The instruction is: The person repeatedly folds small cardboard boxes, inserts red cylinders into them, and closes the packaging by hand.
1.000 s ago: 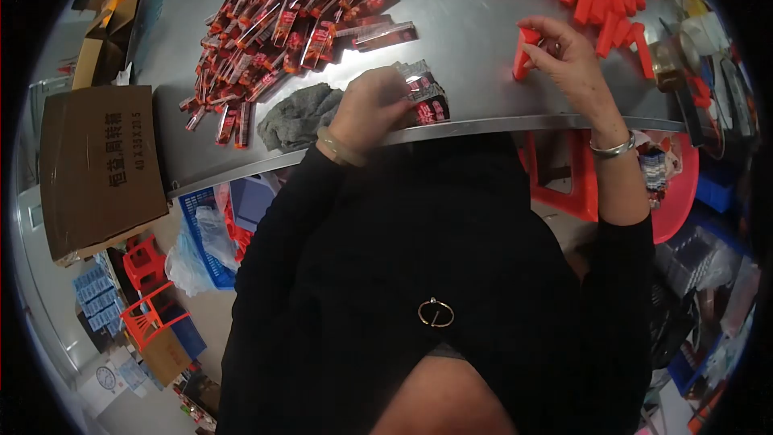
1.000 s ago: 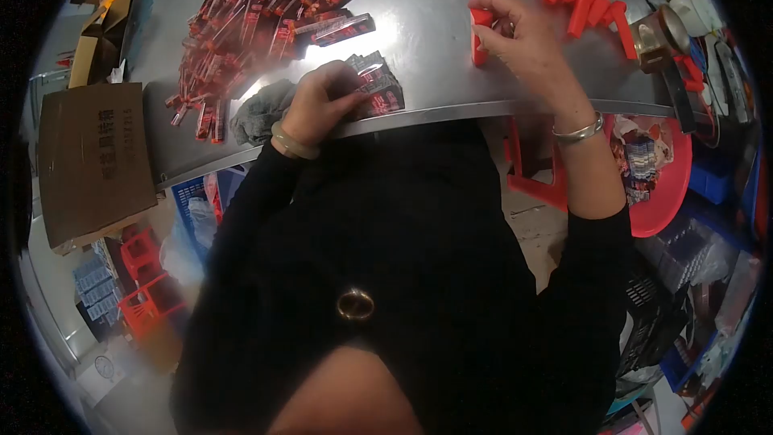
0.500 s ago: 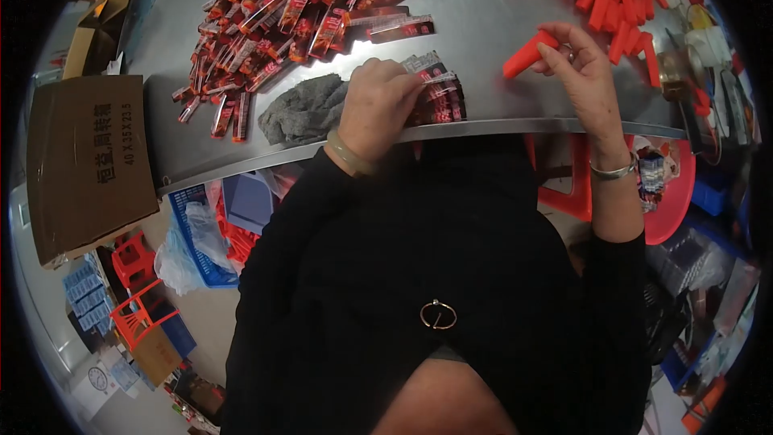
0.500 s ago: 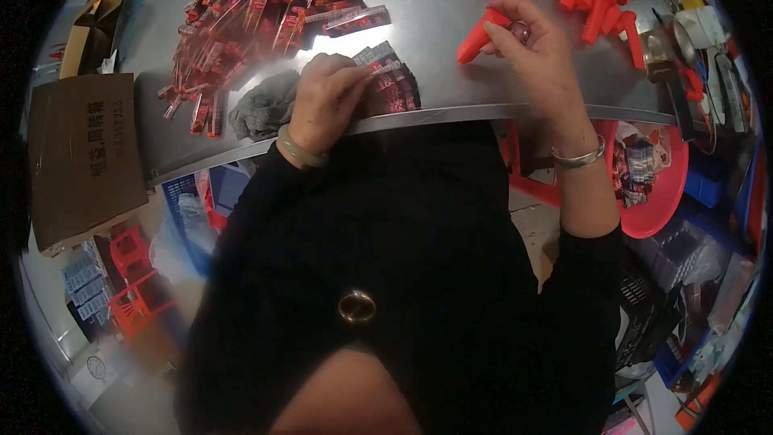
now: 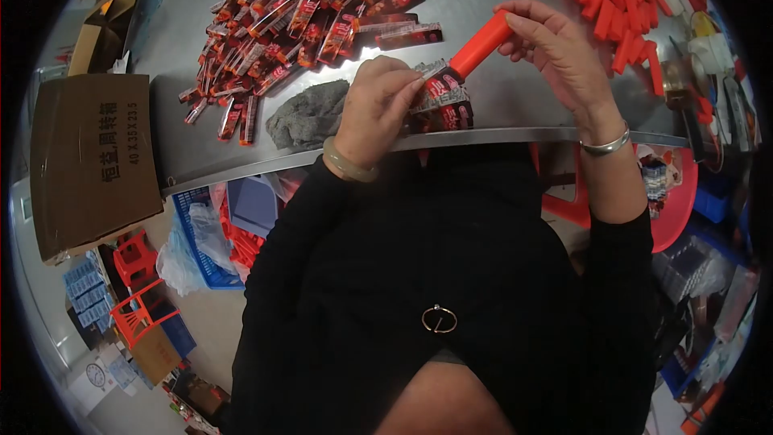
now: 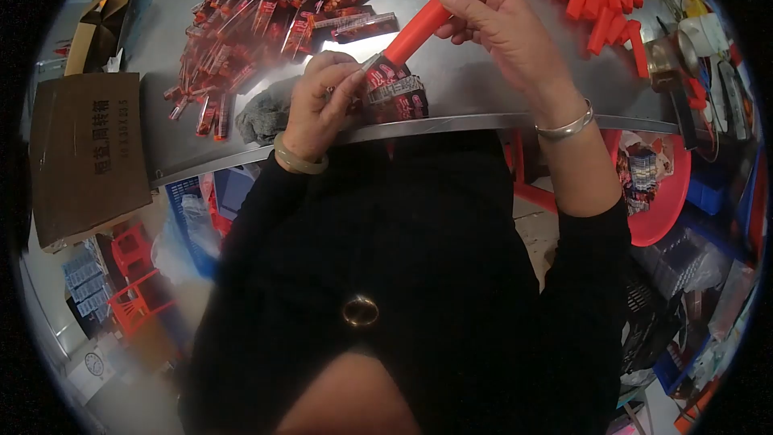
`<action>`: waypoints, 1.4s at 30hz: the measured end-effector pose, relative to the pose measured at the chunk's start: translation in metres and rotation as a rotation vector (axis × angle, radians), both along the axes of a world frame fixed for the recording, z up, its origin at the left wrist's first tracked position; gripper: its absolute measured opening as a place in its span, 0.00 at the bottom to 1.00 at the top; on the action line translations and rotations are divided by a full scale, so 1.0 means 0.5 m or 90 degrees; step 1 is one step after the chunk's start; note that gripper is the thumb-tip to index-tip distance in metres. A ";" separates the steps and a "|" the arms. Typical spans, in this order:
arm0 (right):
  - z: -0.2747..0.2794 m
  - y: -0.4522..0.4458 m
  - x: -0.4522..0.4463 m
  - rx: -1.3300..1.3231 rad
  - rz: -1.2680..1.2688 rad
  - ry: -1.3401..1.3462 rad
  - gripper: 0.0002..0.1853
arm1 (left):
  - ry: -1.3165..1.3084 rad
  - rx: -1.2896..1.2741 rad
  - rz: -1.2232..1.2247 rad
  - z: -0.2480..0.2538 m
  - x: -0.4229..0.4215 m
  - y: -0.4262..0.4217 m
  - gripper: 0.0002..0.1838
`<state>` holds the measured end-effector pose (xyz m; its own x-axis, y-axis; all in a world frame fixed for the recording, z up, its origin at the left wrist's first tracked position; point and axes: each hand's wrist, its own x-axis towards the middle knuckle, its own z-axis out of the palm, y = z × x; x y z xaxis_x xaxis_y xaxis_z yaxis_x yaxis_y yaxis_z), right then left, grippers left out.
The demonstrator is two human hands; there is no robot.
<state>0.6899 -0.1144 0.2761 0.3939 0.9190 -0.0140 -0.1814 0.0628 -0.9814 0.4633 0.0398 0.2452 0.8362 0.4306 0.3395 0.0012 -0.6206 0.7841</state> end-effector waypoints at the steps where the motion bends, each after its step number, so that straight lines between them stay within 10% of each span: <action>1: 0.002 0.003 -0.003 -0.001 -0.004 -0.042 0.16 | 0.000 0.001 -0.001 0.000 0.001 0.001 0.04; 4: 0.014 0.008 -0.018 -0.011 -0.024 -0.141 0.17 | 0.014 -0.027 -0.016 -0.003 -0.001 -0.003 0.05; 9: 0.020 0.029 -0.076 0.034 -0.049 -0.216 0.14 | 0.042 -0.652 -0.036 0.038 0.009 -0.040 0.11; 24: 0.010 0.016 -0.164 0.063 -0.075 -0.706 0.48 | -0.019 -0.871 -0.069 0.059 0.008 -0.061 0.13; 37: 0.018 0.000 -0.140 0.093 -0.084 -0.620 0.53 | -0.053 -0.820 -0.094 0.056 0.002 -0.044 0.13; 42: -0.024 -0.040 -0.049 -0.117 -0.089 -0.670 0.37 | 0.023 -0.393 0.029 0.071 -0.005 0.090 0.12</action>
